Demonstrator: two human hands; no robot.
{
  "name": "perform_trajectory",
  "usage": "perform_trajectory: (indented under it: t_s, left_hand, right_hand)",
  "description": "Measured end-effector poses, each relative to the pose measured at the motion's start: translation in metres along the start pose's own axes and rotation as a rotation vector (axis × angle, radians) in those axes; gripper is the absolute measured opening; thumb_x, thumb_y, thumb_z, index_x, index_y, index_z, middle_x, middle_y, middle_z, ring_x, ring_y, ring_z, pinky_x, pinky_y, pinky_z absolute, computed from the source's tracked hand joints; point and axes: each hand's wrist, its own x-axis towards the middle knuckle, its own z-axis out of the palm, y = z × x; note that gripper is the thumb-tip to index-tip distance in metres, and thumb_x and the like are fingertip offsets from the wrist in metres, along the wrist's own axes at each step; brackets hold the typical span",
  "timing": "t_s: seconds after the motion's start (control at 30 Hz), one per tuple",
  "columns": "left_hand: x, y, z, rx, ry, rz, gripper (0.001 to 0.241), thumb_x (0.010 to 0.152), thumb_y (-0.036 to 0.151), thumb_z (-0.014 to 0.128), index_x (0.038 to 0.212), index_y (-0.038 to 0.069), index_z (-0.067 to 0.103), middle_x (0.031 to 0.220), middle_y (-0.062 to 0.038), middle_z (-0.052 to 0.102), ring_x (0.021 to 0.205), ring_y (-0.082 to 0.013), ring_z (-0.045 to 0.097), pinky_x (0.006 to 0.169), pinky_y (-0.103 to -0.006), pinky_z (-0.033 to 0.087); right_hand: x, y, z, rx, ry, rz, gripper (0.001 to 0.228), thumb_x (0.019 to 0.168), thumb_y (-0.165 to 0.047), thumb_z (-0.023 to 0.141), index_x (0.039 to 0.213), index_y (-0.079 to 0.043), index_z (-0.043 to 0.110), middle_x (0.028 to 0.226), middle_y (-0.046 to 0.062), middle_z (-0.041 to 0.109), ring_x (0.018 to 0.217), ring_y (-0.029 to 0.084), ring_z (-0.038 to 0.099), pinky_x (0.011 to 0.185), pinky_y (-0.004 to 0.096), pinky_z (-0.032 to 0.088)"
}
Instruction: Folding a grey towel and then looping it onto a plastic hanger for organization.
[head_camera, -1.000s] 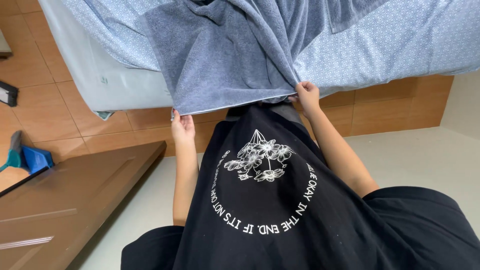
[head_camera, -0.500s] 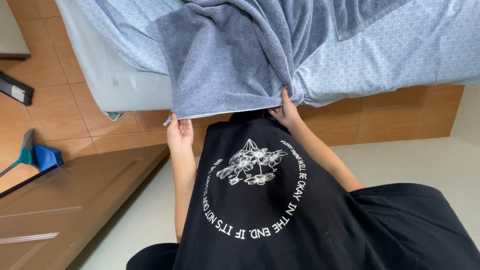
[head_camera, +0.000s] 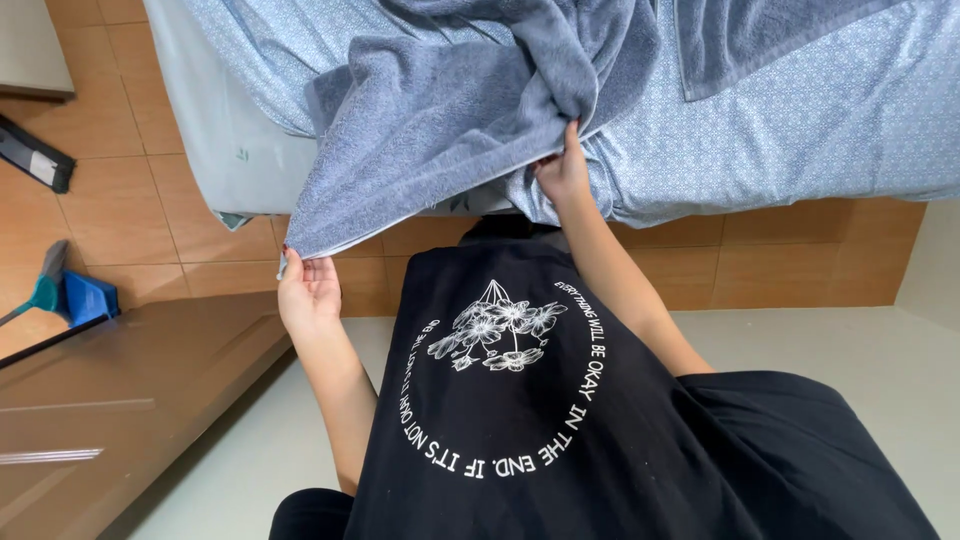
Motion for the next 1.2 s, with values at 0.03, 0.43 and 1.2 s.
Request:
perform_trajectory:
  t_s: [0.03, 0.43, 1.2]
  left_hand:
    - [-0.007, 0.000, 0.002, 0.027, -0.016, 0.039, 0.022, 0.099, 0.010, 0.065, 0.117, -0.004, 0.064, 0.115, -0.015, 0.069, 0.111, -0.0240, 0.068, 0.101, -0.0412, 0.055]
    - [0.025, -0.025, 0.000, 0.084, -0.071, 0.208, 0.023, 0.096, 0.007, 0.069, 0.115, -0.006, 0.066, 0.117, -0.015, 0.070, 0.108, -0.0235, 0.068, 0.101, -0.0387, 0.059]
    - [-0.089, -0.036, 0.149, 0.165, -0.549, 0.529, 0.024, 0.101, 0.014, 0.066, 0.115, -0.005, 0.065, 0.117, -0.015, 0.069, 0.109, -0.0207, 0.067, 0.100, -0.0361, 0.057]
  right_hand:
    - [0.005, -0.002, 0.005, -0.017, 0.000, -0.038, 0.074, 0.094, -0.050, 0.064, 0.150, -0.006, 0.043, 0.148, 0.015, 0.055, 0.137, 0.036, 0.051, 0.117, 0.053, 0.040]
    - [-0.025, -0.077, 0.029, -0.185, 0.239, -0.048, 0.040, 0.097, -0.024, 0.057, 0.123, 0.006, 0.055, 0.124, 0.024, 0.062, 0.111, 0.038, 0.066, 0.097, 0.058, 0.056]
    - [-0.203, -0.183, 0.173, -0.209, -0.508, -0.519, 0.045, 0.106, -0.032, 0.045, 0.135, 0.002, 0.056, 0.134, 0.016, 0.060, 0.127, 0.030, 0.058, 0.115, 0.045, 0.045]
